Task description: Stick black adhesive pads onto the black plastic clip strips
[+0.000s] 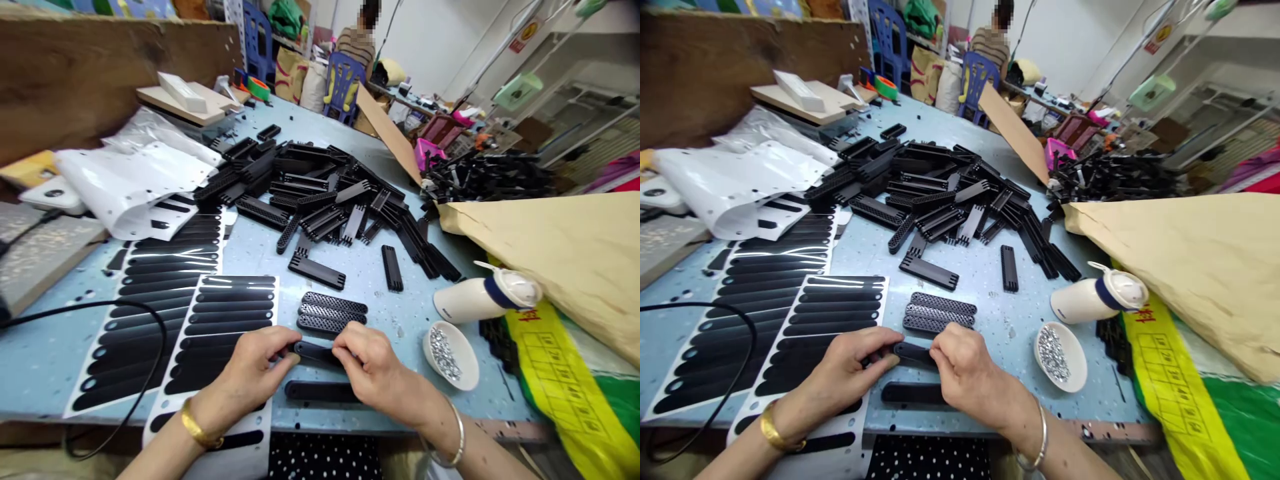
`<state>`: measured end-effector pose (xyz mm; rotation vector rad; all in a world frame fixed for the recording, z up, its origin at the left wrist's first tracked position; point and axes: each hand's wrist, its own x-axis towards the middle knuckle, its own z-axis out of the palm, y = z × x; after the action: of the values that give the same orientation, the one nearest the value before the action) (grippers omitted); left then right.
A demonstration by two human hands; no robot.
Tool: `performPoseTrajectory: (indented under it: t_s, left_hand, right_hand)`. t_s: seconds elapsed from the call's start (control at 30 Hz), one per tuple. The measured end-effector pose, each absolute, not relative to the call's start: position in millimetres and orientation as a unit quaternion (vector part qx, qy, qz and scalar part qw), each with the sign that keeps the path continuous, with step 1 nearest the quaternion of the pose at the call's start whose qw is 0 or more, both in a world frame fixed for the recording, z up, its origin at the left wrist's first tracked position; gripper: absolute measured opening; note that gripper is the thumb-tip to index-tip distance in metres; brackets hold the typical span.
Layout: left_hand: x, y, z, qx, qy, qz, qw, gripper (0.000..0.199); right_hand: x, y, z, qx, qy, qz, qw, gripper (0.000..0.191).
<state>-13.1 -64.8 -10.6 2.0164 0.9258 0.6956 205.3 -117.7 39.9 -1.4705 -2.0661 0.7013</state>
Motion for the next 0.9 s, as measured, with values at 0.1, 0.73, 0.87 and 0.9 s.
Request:
performPoseTrajectory:
  t_s: [0.1,0.73,0.87,0.9]
  left_hand:
    - [-12.6,-64.9,-7.4,0.793,0.356,0.281,0.406,0.022]
    - [-10.8,-66.9,-7.3,0.789,0.347,0.267,0.431,0.017]
    - [-9.8,-67.3,-7.2,0.788,0.349,0.259,0.435,0.018]
    - [-9.6,-67.3,-7.9,0.789,0.349,0.257,0.436,0.018]
  right_hand:
    - [195.2,-113.0,39.1,-0.516,-0.793,0.245,0.210,0.026]
    - [176.3,-87.8,36.8,-0.492,-0.828,0.239,0.124,0.022]
    - [173.6,-74.3,36.0,-0.488,-0.824,0.271,0.093,0.021]
    - [173.0,-71.3,36.9,-0.493,-0.820,0.278,0.084,0.021]
